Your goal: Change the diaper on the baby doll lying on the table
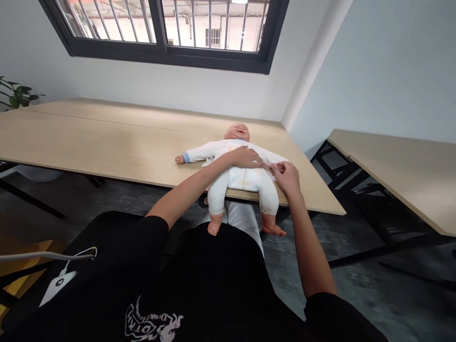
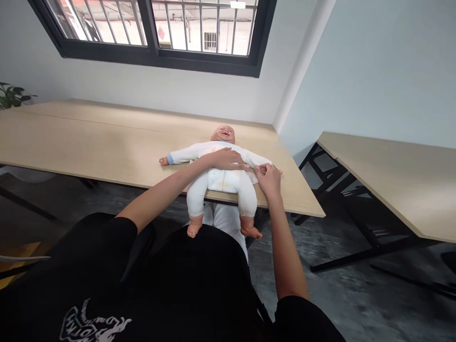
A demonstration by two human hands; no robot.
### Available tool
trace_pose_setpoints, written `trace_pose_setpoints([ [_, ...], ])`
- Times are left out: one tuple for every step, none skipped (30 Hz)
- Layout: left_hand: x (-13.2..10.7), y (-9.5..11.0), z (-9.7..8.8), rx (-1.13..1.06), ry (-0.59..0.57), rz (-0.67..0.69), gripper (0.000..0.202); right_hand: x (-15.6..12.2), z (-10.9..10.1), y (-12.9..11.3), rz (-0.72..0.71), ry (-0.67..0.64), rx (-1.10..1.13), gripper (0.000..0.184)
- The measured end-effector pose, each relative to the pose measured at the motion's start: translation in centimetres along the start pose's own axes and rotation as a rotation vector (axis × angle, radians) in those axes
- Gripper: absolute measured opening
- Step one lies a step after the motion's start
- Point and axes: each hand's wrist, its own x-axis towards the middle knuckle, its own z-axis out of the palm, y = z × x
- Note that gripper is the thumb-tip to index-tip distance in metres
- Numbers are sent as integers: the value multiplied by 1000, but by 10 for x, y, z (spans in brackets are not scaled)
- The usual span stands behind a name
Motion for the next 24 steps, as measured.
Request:
trace_pose_setpoints([
  [3,-4,1,-6,0,-22,57,-4,1,3,-22,-25,-18,37],
  [6,-8,1,-18,-2,-40,58,-7,1,5,-41,-49,-39,39],
  [7,-11,2,-35,-4,-50,58,-9,2,7,-53,-72,-57,40],
  [9,-14,3,-55,-8,-54,58,-11,2,8,-60,-95,-62,39],
  [9,-16,4,-73,-9,-52,58,-12,2,9,-62,-119,-52,37],
  [9,-18,5,-86,-7,-48,57,-13,1,8,-60,-142,-32,34],
  [9,-19,6,-92,-2,-47,56,-14,0,7,-58,-164,0,30],
  [9,-19,8,-93,6,-48,55,-14,-1,6,-60,-185,37,26],
  [8,-19,9,-90,15,-53,55,-15,-2,4,-63,-205,75,23],
  [8,-19,9,-87,21,-60,54,-15,-4,2,-60,-218,115,23],
  [7,-19,10,-85,26,-67,53,-16,-5,1,-46,-226,158,25],
  [6,-18,10,-83,28,-74,52,-17,-7,-1,-22,-227,202,30],
  [6,-17,10,-82,29,-79,51,-17,-7,-2,12,-220,248,35],
  [5,-17,9,-80,30,-83,50,-18,-8,-3,55,-208,303,41],
  [5,-16,9,-78,33,-86,50,-18,-8,-3,101,-192,366,46],
  [4,-15,8,-77,36,-88,50,-18,-8,-3,143,-174,436,51],
  [4,-15,7,-76,40,-88,50,-17,-8,-3,184,-156,509,54],
  [4,-14,6,-75,43,-86,51,-16,-9,-3,225,-140,583,56],
  [3,-14,6,-74,45,-82,52,-14,-9,-3,267,-125,652,57],
  [3,-13,5,-73,45,-76,52,-12,-11,-4,304,-107,710,58],
  [3,-13,5,-71,45,-73,51,-9,-13,-6,339,-88,752,58],
  [3,-13,5,-69,47,-72,50,-5,-15,-9,363,-71,784,58],
  [3,-13,5,-68,50,-73,49,-1,-19,-13,372,-54,806,57],
  [3,-12,5,-66,54,-74,49,3,-22,-19,366,-35,819,56],
])
